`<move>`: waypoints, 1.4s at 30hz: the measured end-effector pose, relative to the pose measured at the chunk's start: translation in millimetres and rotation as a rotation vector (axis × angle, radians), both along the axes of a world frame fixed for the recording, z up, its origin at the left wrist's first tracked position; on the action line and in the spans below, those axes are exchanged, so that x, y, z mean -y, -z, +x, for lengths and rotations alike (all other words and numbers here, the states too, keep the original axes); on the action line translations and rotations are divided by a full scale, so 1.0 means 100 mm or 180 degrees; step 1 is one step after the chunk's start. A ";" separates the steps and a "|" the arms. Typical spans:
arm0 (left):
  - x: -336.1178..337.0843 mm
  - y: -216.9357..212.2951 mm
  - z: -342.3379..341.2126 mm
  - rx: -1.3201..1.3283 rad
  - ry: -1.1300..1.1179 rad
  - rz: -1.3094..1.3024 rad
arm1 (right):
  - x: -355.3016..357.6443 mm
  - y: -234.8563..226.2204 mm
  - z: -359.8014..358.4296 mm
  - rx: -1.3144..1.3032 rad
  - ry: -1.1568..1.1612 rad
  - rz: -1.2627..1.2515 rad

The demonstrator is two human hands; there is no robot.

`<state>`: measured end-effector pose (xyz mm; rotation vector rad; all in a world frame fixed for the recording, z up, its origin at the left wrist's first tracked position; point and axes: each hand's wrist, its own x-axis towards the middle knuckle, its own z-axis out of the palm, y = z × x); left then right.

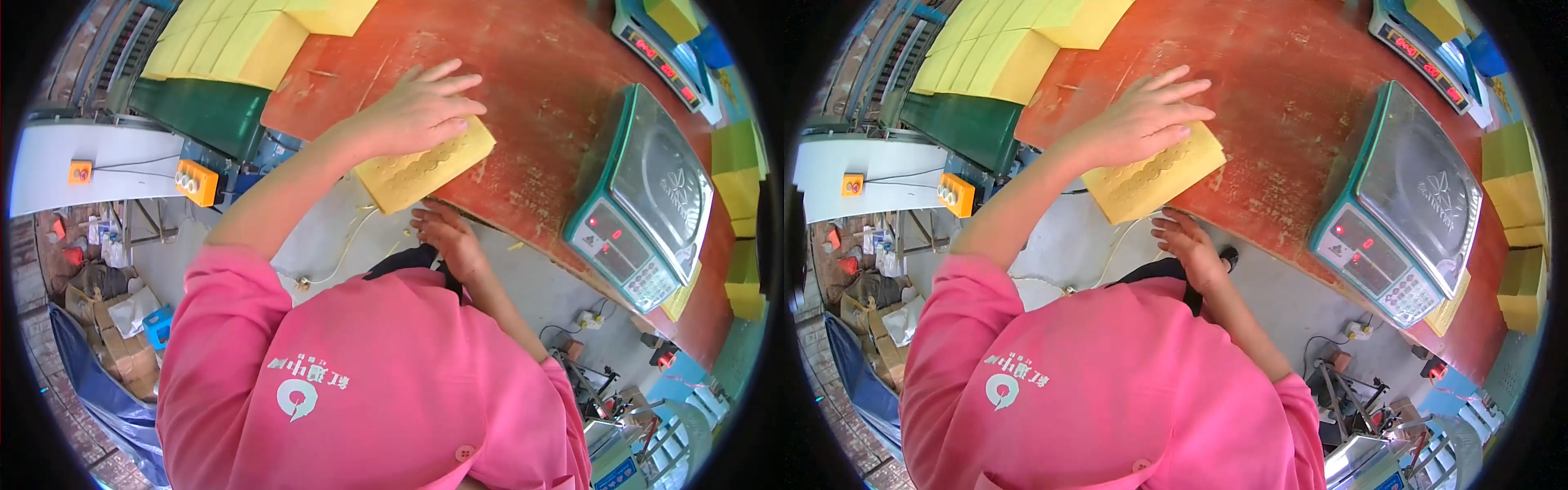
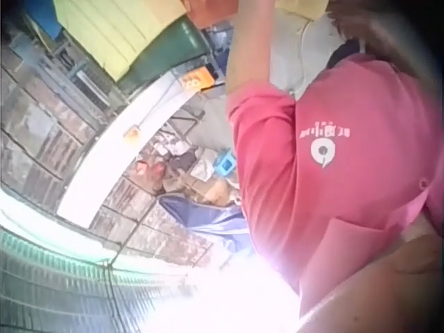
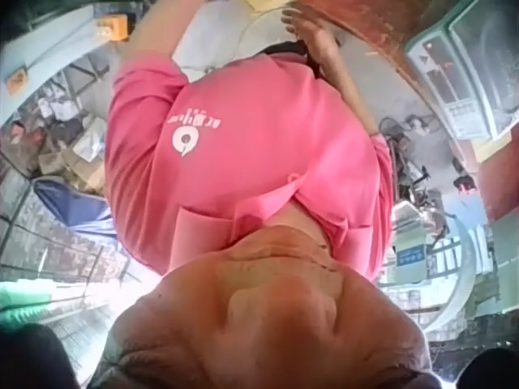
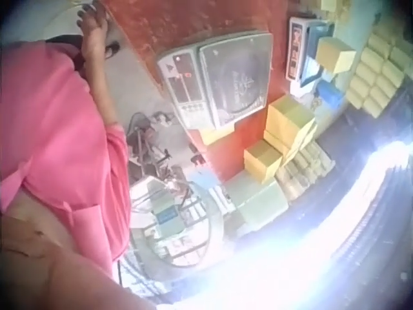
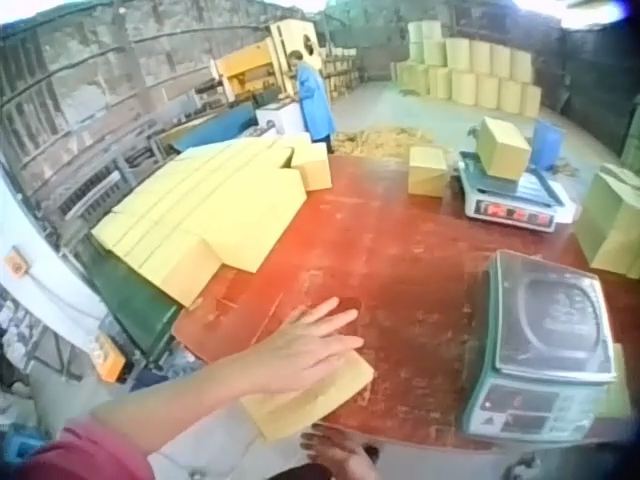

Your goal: The recorder is weighing large stacks of yellow printed paper on a digital scale and sorting them into groups.

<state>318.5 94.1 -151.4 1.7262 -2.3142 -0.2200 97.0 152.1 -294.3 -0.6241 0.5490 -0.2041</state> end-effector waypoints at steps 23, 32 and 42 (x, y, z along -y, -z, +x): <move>-0.78 0.04 -0.17 0.0034 -0.1284 -0.0044 | -0.04 -0.50 0.28 0.0432 0.0710 0.0499; -0.56 0.13 0.05 -0.5363 -0.1836 0.1482 | 0.35 -0.89 0.13 -0.0266 0.1429 -0.3552; 0.48 -0.43 -1.85 -0.6950 -0.0228 0.1584 | 1.22 -2.19 -1.39 -0.1462 0.2704 -0.6010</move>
